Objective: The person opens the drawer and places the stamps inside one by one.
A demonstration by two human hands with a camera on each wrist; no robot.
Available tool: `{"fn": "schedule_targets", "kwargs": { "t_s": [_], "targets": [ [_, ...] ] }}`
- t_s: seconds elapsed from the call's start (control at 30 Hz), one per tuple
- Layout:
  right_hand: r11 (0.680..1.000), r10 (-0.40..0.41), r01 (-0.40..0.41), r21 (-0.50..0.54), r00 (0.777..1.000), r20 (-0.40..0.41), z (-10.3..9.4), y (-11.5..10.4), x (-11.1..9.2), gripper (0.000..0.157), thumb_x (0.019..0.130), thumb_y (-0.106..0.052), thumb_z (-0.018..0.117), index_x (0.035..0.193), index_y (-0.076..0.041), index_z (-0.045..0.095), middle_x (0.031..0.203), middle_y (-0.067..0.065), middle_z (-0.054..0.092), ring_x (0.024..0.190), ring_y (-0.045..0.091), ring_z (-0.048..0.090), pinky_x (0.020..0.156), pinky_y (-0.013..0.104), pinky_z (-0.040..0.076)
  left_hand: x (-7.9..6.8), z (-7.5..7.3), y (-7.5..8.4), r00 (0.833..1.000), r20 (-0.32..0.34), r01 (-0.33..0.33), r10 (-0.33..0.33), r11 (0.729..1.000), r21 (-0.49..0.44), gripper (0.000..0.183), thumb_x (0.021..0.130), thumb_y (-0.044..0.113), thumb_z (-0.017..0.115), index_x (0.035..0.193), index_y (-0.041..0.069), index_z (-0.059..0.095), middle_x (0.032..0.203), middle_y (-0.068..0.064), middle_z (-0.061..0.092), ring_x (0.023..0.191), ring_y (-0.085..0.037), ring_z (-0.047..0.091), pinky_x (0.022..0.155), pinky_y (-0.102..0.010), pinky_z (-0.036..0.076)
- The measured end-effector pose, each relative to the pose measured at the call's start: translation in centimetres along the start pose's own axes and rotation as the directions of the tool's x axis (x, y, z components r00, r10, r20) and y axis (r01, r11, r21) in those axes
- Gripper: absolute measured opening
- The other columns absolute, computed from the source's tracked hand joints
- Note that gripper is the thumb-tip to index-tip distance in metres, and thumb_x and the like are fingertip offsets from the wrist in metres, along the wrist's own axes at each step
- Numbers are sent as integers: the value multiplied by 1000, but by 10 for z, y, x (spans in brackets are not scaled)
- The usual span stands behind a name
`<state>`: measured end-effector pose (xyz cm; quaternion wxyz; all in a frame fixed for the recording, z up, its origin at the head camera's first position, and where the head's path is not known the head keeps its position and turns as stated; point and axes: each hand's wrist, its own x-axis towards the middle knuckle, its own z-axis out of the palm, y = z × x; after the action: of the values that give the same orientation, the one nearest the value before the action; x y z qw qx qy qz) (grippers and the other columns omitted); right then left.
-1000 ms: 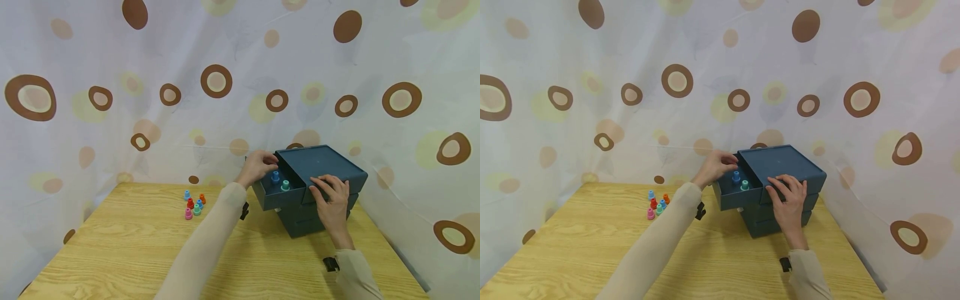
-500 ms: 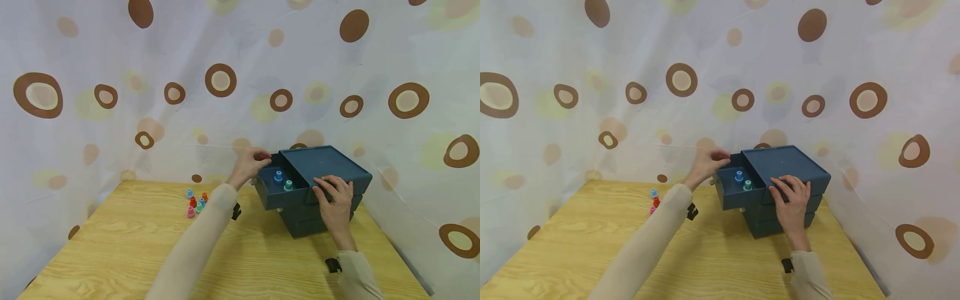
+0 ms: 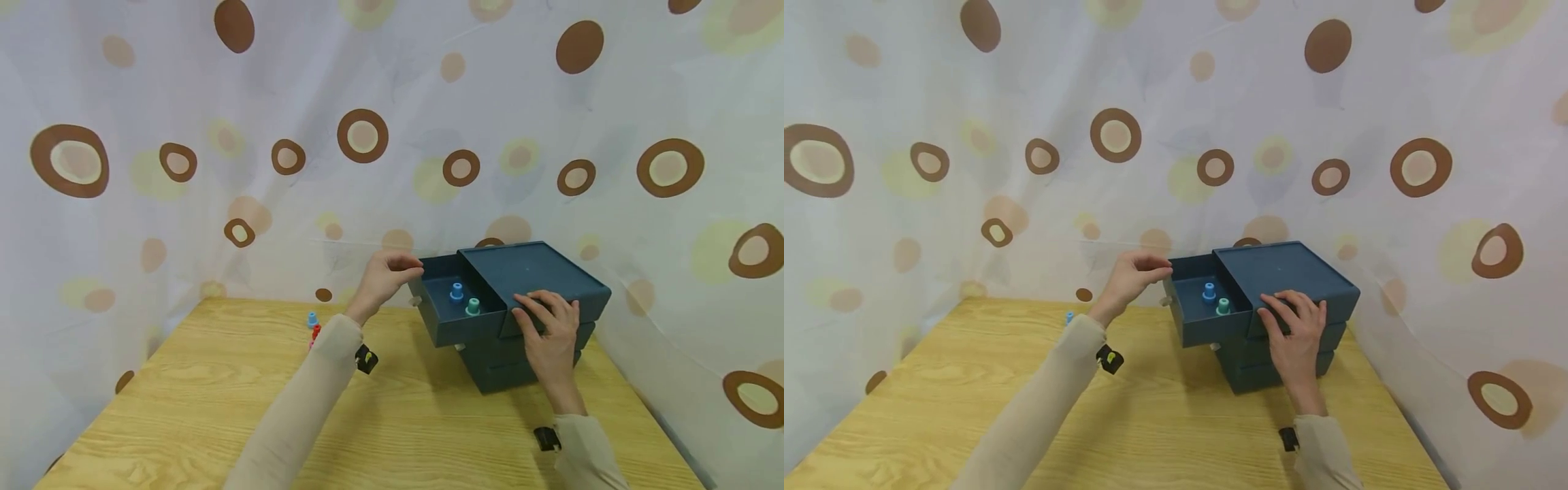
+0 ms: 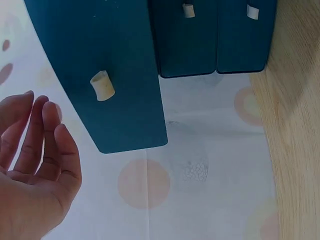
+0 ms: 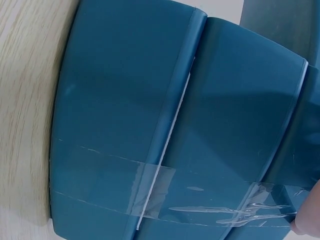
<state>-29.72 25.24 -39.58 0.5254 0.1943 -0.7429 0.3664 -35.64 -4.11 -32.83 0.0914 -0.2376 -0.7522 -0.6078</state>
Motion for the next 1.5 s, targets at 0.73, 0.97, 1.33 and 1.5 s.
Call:
{"fn": "schedule_targets", "kwargs": {
  "t_s": [0.73, 0.97, 1.33, 1.5],
  "targets": [
    [1000, -2, 2, 2, 1000, 11, -2, 0, 1, 22, 85, -12, 75, 106, -6, 77, 110, 19, 64, 117, 37, 50, 115, 68, 4, -36, -35, -20, 983, -20, 182, -181, 982, 50, 17, 91, 17, 71, 104, 8, 75, 99, -8, 74, 83, -17, 66, 72, -28, 51],
    [1000, 0, 1, -4, 1000, 27, -3, 0, 1, 22, 85, -13, 75, 106, -6, 76, 110, 19, 64, 117, 36, 50, 115, 68, 4, -45, -54, -27, 976, 2, 214, -216, 970, 117, 17, 93, 18, 68, 106, 9, 73, 102, -12, 72, 88, -21, 67, 78, -32, 53],
    [1000, 6, -6, -3, 1000, 25, -3, 1, 0, 22, 85, -12, 75, 106, -6, 76, 110, 18, 64, 118, 35, 50, 116, 66, 4, -56, -75, -36, 952, 61, 286, -299, 945, 158, 20, 93, 20, 68, 108, 8, 72, 103, -13, 72, 86, -20, 68, 76, -32, 53],
    [1000, 2, -3, 8, 1000, 14, -2, 1, 0, 22, 84, -11, 75, 106, -8, 77, 111, 18, 64, 118, 36, 50, 116, 66, 3, -60, -81, -40, 943, 100, 297, -316, 939, 172, 23, 94, 20, 67, 113, 8, 72, 111, -14, 71, 92, -26, 69, 76, -31, 54]
  ]
}}
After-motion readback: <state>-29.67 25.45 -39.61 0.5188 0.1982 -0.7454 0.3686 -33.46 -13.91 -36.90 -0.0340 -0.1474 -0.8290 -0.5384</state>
